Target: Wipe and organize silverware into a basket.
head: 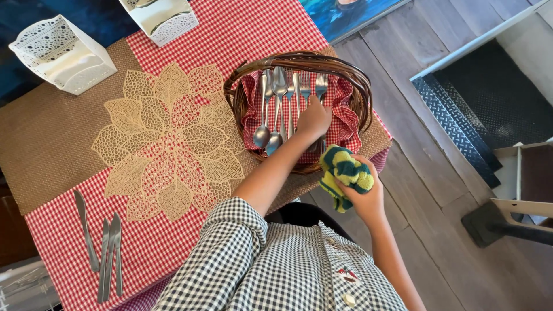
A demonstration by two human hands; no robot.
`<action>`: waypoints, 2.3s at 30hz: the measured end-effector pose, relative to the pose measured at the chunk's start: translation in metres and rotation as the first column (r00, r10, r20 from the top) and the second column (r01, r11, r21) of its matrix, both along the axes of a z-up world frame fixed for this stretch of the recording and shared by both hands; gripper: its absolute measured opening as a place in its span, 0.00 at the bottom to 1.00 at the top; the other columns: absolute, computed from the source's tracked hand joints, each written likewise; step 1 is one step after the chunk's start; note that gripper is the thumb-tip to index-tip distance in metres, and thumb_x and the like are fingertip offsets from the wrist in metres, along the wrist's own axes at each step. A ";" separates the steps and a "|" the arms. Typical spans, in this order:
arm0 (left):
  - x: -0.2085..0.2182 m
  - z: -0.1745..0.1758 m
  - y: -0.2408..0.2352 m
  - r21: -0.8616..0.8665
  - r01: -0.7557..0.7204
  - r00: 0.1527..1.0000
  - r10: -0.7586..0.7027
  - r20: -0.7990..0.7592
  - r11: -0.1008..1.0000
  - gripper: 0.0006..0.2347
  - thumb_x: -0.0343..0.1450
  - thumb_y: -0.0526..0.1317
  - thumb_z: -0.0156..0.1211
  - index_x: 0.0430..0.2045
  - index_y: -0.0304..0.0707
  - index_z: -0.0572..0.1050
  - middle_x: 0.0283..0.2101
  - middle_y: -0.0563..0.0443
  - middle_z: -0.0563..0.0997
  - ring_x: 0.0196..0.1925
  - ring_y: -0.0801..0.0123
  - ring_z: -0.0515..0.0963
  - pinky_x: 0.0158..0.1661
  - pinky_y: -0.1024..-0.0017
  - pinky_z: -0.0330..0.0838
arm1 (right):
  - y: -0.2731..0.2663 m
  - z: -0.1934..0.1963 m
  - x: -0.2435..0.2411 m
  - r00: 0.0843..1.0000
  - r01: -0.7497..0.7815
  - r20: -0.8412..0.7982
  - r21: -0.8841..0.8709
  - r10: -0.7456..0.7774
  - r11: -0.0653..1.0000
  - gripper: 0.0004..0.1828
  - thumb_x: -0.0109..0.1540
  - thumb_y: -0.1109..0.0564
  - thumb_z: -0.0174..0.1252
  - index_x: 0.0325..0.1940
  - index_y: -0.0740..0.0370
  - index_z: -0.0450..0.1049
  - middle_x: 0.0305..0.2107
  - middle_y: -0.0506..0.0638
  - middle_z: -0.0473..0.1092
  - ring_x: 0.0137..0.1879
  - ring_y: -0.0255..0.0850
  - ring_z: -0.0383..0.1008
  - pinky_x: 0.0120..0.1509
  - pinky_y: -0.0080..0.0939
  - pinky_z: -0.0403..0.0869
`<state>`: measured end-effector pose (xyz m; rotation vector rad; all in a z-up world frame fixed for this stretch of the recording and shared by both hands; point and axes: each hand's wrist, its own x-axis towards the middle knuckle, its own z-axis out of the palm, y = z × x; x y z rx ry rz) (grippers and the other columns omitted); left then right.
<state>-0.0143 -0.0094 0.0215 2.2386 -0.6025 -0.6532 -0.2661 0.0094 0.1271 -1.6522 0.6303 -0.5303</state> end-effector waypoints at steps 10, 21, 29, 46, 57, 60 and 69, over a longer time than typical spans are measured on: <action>0.003 -0.013 -0.012 0.085 0.022 0.993 -0.032 0.111 0.996 0.10 0.75 0.31 0.41 0.48 0.24 0.63 0.36 0.24 0.81 0.41 0.34 0.84 0.45 0.44 0.76 | -0.002 0.000 0.002 1.000 -0.022 0.001 0.003 0.022 1.000 0.33 0.55 0.61 0.71 0.63 0.62 0.68 0.49 0.49 0.75 0.56 0.35 0.75 0.62 0.40 0.74; -0.006 -0.001 -0.017 0.134 -0.001 0.999 0.006 -0.035 0.991 0.14 0.77 0.37 0.40 0.50 0.22 0.65 0.43 0.24 0.81 0.47 0.37 0.83 0.48 0.47 0.76 | -0.002 0.005 0.002 1.000 -0.017 -0.001 0.024 0.017 1.000 0.32 0.56 0.60 0.71 0.63 0.62 0.68 0.50 0.49 0.74 0.56 0.35 0.75 0.62 0.40 0.75; -0.011 -0.013 -0.036 0.140 -0.033 0.989 0.053 -0.139 0.990 0.18 0.78 0.44 0.41 0.51 0.23 0.68 0.49 0.25 0.80 0.51 0.38 0.81 0.52 0.49 0.75 | -0.002 0.003 -0.001 1.000 -0.023 0.015 0.036 0.022 0.999 0.33 0.56 0.61 0.71 0.63 0.62 0.68 0.51 0.49 0.74 0.57 0.35 0.75 0.63 0.40 0.74; -0.002 -0.002 -0.030 0.384 0.208 0.960 -0.262 0.095 0.900 0.10 0.72 0.32 0.51 0.39 0.26 0.80 0.47 0.31 0.81 0.46 0.48 0.85 0.41 0.56 0.83 | 0.001 0.010 -0.001 0.999 -0.049 0.009 0.024 0.049 0.999 0.32 0.56 0.62 0.70 0.63 0.62 0.68 0.50 0.49 0.75 0.56 0.35 0.76 0.62 0.40 0.75; 0.006 -0.035 -0.027 0.181 0.081 0.979 -0.112 0.170 0.980 0.10 0.71 0.32 0.48 0.35 0.27 0.80 0.42 0.30 0.82 0.46 0.41 0.84 0.44 0.50 0.78 | 0.005 0.000 -0.003 0.998 -0.049 0.045 0.003 0.049 0.999 0.32 0.56 0.62 0.70 0.63 0.63 0.68 0.51 0.49 0.74 0.57 0.35 0.74 0.64 0.40 0.74; 0.008 -0.034 -0.025 0.161 0.067 0.983 -0.093 0.158 0.985 0.10 0.71 0.31 0.47 0.34 0.27 0.80 0.41 0.29 0.82 0.45 0.40 0.84 0.44 0.49 0.78 | 0.005 0.001 -0.003 0.998 -0.043 0.042 -0.002 0.043 0.999 0.33 0.56 0.62 0.70 0.63 0.63 0.68 0.51 0.49 0.74 0.57 0.35 0.74 0.64 0.40 0.74; 0.009 -0.044 -0.025 0.148 0.101 0.980 -0.124 0.158 0.984 0.09 0.72 0.32 0.47 0.32 0.28 0.78 0.41 0.29 0.82 0.45 0.40 0.83 0.44 0.48 0.77 | 0.005 -0.001 -0.004 0.998 -0.048 0.031 -0.005 0.048 0.999 0.32 0.56 0.62 0.70 0.63 0.63 0.68 0.52 0.50 0.74 0.58 0.36 0.74 0.64 0.40 0.74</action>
